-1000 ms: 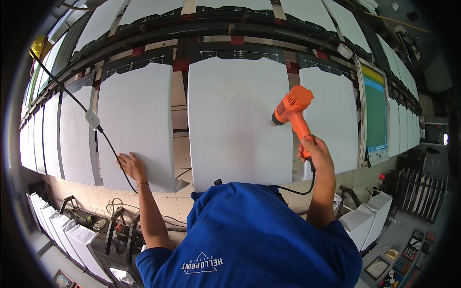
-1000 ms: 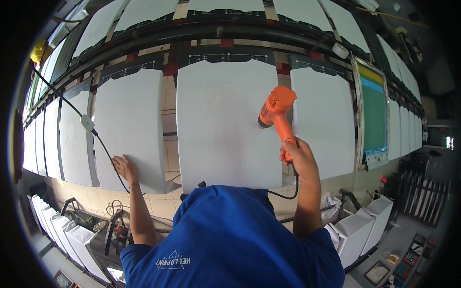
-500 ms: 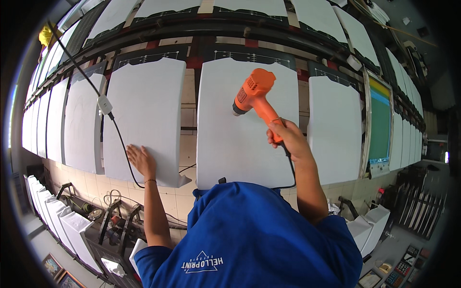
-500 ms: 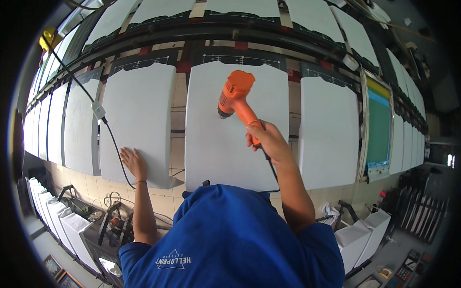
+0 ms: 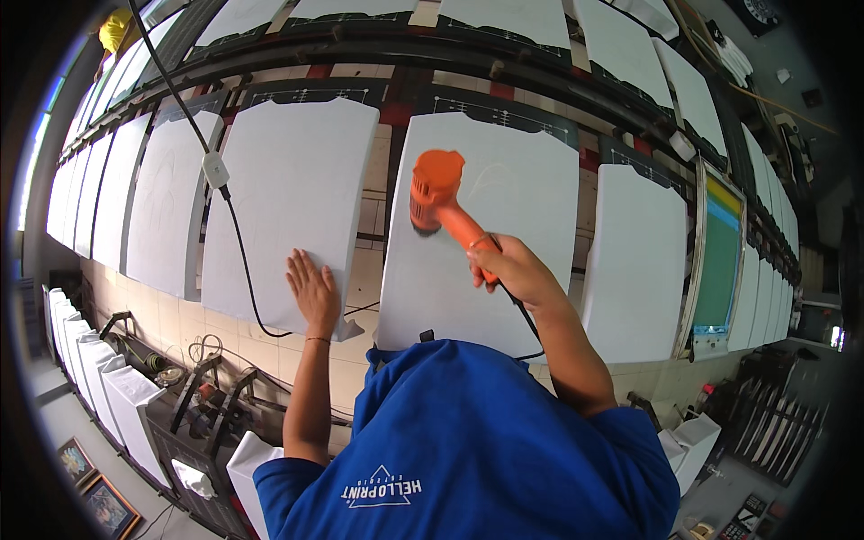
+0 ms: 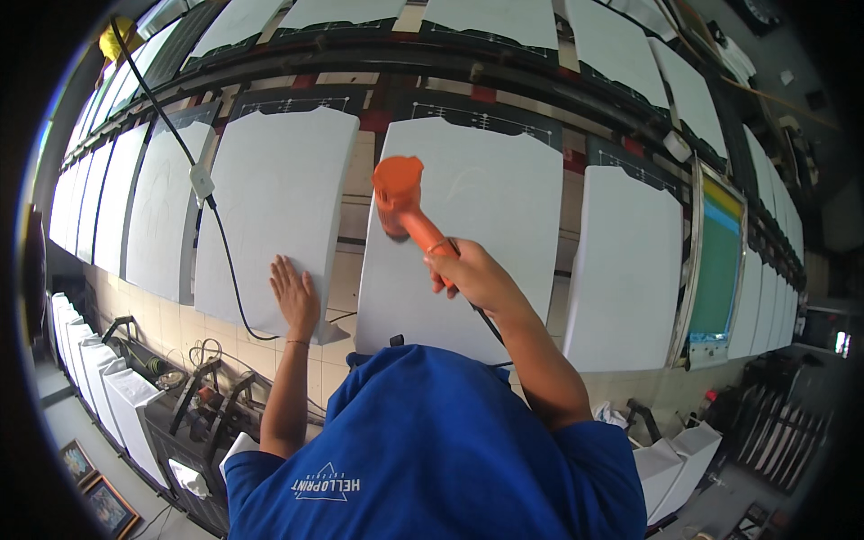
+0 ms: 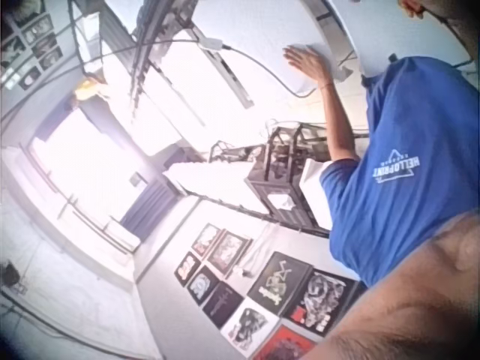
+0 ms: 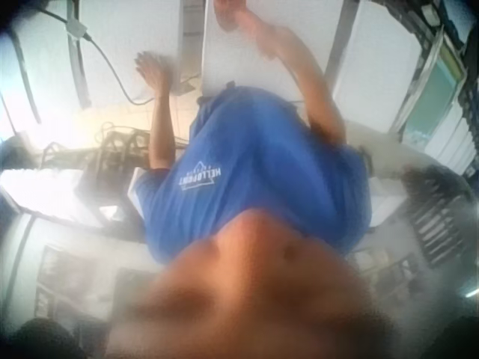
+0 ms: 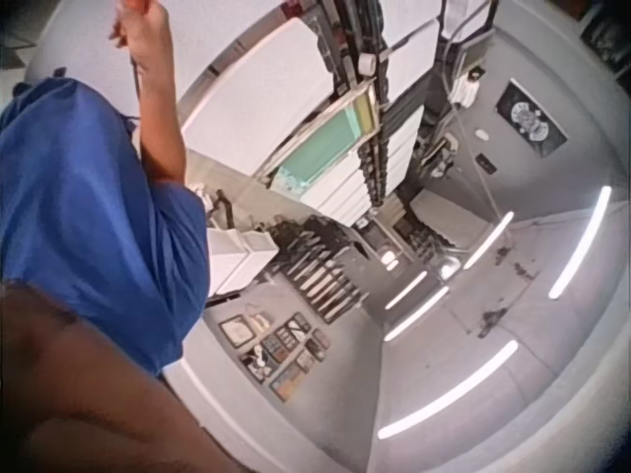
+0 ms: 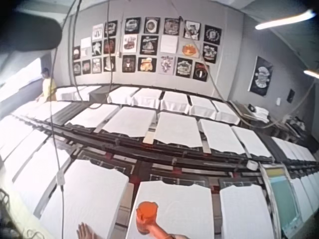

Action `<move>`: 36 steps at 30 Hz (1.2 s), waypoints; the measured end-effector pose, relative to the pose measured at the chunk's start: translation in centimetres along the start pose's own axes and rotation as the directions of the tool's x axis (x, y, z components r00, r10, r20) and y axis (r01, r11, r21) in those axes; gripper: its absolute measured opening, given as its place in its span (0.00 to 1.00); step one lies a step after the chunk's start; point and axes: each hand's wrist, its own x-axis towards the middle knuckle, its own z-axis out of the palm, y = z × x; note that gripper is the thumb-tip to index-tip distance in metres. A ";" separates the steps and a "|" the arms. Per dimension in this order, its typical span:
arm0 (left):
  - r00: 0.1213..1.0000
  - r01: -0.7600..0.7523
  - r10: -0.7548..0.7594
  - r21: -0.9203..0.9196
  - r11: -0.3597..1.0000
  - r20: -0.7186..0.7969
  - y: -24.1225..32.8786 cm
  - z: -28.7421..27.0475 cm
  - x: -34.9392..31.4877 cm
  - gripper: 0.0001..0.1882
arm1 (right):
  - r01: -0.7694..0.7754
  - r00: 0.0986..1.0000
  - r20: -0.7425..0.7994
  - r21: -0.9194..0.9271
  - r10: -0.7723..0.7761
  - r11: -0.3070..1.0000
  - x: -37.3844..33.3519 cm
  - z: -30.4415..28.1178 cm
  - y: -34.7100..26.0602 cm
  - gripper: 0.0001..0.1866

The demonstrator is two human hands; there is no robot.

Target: The person uses an orange heat gun to apply heat to a white fabric sheet stretched over a frame. They move the heat gun across the surface while using their left hand to press and smooth the fabric, ensuring it adheres to the frame.

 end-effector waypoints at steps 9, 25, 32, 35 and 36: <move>0.917 0.396 -0.396 0.005 0.918 -0.042 -7.3 -1.2 4.8 0.34 | -0.084 0.996 0.025 0.021 0.084 0.996 -2.8 0.2 0.9 0.17; 0.995 0.096 -0.093 0.088 0.991 -0.034 -6.4 1.2 3.6 0.32 | 0.110 0.892 -0.446 0.059 -0.073 0.992 -7.7 -6.4 5.1 0.16; 0.935 0.354 -0.353 0.007 0.935 -0.036 -5.2 -0.5 5.5 0.34 | 0.156 0.803 -0.592 0.092 -0.072 0.983 -11.2 -8.6 5.7 0.14; 0.967 0.251 -0.254 0.077 0.965 0.033 -0.9 -1.1 4.8 0.34 | 0.144 0.840 -0.540 0.129 -0.052 0.981 -9.8 -6.5 4.9 0.15; 0.980 0.195 -0.197 0.037 0.980 0.026 0.2 -0.9 4.4 0.34 | 0.141 0.874 -0.482 0.131 -0.061 0.981 -9.1 -5.7 4.8 0.15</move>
